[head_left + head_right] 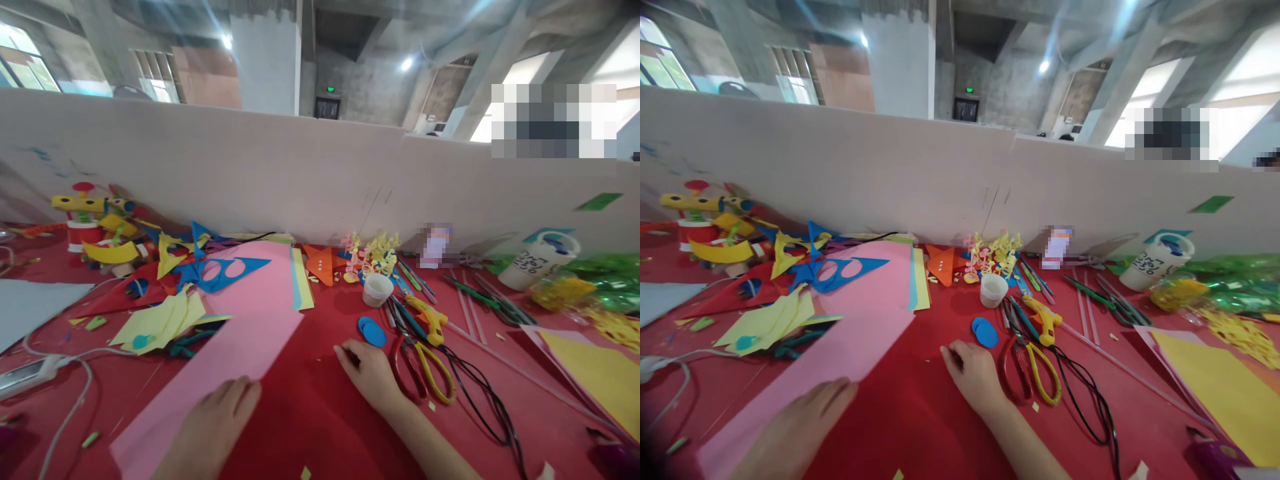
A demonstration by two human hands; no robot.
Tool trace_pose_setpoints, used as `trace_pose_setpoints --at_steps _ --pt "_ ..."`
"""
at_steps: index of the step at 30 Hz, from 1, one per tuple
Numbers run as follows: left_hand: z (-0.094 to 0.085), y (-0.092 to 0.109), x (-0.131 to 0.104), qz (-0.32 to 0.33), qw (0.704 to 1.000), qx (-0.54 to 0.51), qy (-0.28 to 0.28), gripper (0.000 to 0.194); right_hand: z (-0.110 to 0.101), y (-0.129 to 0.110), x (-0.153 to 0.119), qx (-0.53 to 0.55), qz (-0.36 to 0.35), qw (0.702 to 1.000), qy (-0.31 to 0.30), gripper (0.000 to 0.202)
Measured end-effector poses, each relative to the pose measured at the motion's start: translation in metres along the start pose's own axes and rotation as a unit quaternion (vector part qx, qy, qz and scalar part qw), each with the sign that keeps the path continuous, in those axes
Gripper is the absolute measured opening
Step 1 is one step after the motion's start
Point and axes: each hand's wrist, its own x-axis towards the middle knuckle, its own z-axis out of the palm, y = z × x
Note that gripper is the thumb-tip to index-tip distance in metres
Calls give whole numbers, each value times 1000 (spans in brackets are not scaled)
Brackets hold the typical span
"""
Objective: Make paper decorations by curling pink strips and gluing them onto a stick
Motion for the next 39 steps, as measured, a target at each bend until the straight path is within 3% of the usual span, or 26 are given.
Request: trace_pose_setpoints --at_steps 3,5,7,10,15,21,25,29,31,33,36,39 --pt "-3 25 -9 177 982 37 47 55 -5 -7 -1 45 -24 998 36 18" --pt "-5 36 -7 247 967 44 35 52 -9 -11 -2 57 -64 996 31 13" --pt "-6 40 -3 274 961 42 14 52 -12 -14 -3 62 -102 993 9 11" --pt "-8 35 3 269 963 29 4 54 -18 -13 -5 53 -127 990 -8 22" --pt "-10 21 1 219 976 2 19 58 -22 -8 -7 83 -104 990 -38 36" --pt "-7 25 -4 200 980 14 -8 59 -3 -9 -5 265 85 959 -55 31" --pt "-5 37 -5 185 981 -31 -40 54 7 -10 -7 204 100 972 -65 35" --pt "-9 41 0 139 973 -178 -49 41 7 -16 -9 171 81 974 -122 38" --pt "-18 30 9 97 969 -228 -21 40 6 -19 -7 155 35 980 -116 40" --pt "-32 5 22 11 975 -223 10 35 4 -24 3 125 -28 988 -91 42" --pt "-53 -56 45 -181 970 -135 86 32 2 -32 35 57 -127 989 -47 38" --pt "-63 -127 58 -270 958 -38 94 37 4 -44 88 -6 -189 982 2 31"
